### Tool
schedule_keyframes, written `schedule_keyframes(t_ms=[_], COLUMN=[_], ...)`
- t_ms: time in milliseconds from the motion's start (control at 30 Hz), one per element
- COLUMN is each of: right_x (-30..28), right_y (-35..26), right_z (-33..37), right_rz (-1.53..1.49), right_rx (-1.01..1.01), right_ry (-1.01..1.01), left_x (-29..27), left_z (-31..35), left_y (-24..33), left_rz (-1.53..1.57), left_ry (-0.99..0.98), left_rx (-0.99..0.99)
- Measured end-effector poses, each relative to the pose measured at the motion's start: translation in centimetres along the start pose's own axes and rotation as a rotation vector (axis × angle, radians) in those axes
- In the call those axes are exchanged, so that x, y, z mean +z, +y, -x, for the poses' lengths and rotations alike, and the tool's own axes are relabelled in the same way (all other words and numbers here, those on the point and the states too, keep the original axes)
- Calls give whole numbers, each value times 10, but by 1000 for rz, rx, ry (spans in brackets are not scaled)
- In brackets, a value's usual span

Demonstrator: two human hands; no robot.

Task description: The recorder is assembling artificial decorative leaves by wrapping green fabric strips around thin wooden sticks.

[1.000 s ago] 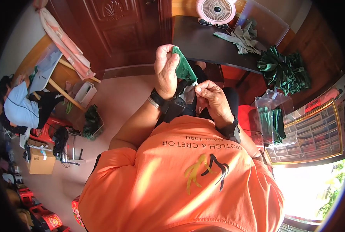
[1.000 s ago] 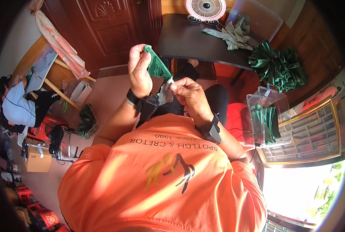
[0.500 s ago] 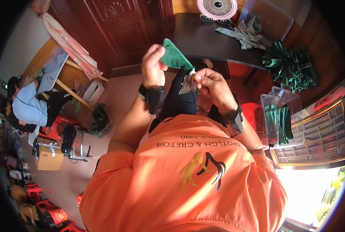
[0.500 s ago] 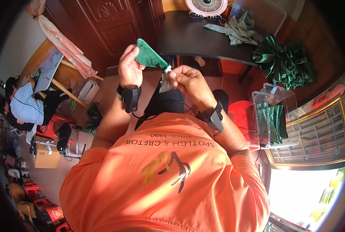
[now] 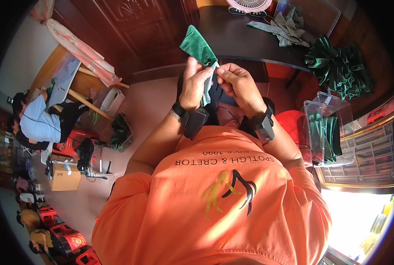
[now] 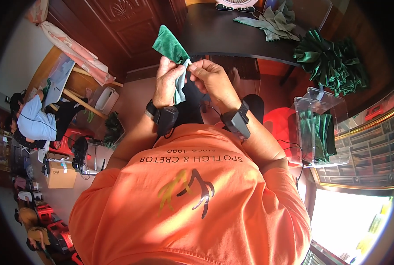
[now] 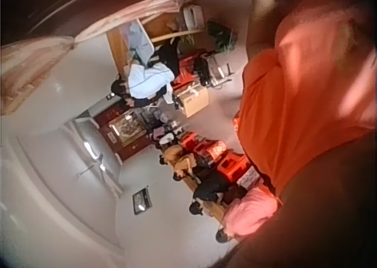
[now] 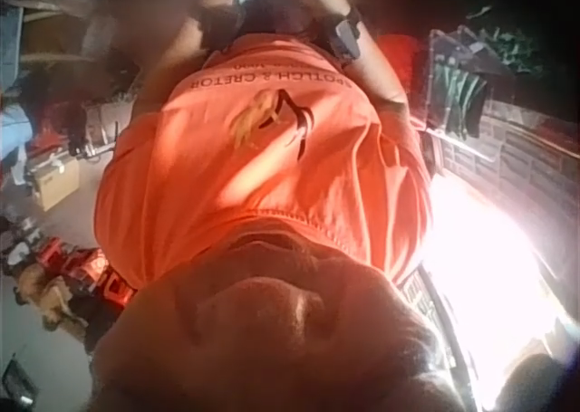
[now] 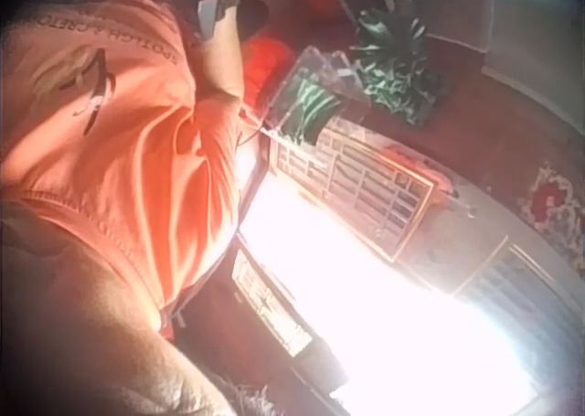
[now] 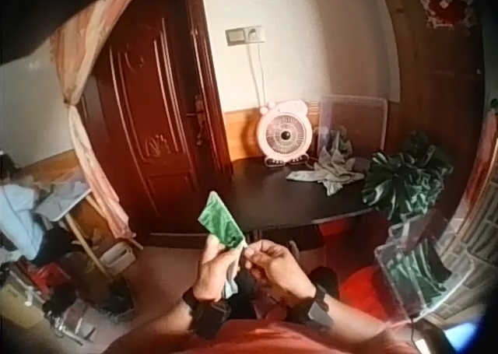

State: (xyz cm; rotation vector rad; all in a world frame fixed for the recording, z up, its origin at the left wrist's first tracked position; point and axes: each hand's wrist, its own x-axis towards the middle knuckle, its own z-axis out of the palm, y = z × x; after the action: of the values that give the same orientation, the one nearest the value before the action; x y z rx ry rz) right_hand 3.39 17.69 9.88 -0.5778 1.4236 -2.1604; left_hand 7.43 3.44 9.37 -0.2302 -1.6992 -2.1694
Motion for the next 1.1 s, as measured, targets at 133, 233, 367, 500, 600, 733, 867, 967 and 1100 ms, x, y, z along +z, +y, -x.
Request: schedule_keyframes(t_ms=[133,233,367,500,600,733,867,967,1100], right_x=[0,3,1,8,7,2,4,-3,-17], right_y=[10,14,19,3,3,15,18,21,0], right_z=[-4,-4,-15,-24,-30,-32,-31,-39,-39], right_rz=[-60,-106,-85,101,34,-131,-212,-51,185], right_rx=[40,71,86,30,51,64,89,68,31], right_ry=[57,70,12,-75,-126,-195,-198,-153,-114], left_x=[0,-4,-9,-26,-33,-24,-24,-23,-19], left_z=[7,12,11,12,12,19,17,9,-7], left_y=[-6,-21,-20,-7,-14,-15,-20,-13,-10], left_rz=[-10,-37,-371,-266,-551,-529,-584,-705,-732], left_ry=[117,197,169,208,230,242,238,160,71], left_rx=[45,186,300,198,460,425,434,463,516])
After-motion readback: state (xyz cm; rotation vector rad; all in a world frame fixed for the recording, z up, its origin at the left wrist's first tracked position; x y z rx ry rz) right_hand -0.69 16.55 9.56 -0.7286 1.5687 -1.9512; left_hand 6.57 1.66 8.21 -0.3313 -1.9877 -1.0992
